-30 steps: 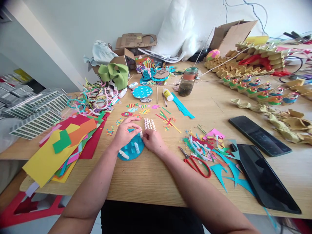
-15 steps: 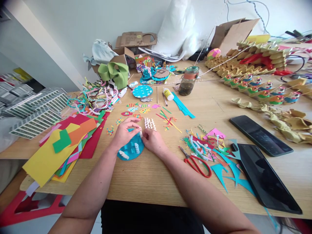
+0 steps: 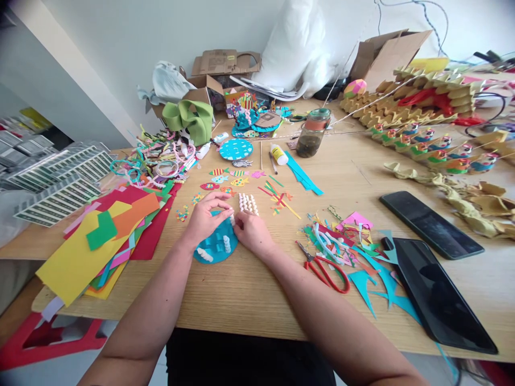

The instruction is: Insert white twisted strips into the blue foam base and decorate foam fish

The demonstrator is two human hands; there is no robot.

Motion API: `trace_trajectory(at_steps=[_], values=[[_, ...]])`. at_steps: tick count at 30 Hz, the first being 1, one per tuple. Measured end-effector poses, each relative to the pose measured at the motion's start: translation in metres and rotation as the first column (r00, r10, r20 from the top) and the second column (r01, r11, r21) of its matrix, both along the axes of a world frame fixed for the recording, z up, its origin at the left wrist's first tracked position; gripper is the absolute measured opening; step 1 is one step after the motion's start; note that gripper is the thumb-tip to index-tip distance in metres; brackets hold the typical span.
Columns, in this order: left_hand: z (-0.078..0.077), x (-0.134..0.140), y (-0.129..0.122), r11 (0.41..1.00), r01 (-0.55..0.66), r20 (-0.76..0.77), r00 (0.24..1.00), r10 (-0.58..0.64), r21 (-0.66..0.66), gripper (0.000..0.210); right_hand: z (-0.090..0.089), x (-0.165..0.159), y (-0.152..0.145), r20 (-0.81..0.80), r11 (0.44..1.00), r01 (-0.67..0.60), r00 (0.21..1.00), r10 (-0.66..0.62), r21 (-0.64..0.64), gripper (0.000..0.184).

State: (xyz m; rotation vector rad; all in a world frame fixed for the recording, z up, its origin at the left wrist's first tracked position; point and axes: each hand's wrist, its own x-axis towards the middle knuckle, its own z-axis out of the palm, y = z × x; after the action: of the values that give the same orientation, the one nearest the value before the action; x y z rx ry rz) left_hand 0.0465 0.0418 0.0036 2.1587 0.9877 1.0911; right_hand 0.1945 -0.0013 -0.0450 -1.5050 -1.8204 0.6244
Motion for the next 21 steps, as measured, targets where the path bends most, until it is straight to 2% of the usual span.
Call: trace_trajectory(at_steps=[21], values=[[0.0006,-0.0023,0.0025,0.999,-0.035,0.022,0.999,0.035,-0.012,0.007,0.0017,-0.0020,0.0005,0.013,0.995,0.038,0.999,-0.037,-0.089,0.012]])
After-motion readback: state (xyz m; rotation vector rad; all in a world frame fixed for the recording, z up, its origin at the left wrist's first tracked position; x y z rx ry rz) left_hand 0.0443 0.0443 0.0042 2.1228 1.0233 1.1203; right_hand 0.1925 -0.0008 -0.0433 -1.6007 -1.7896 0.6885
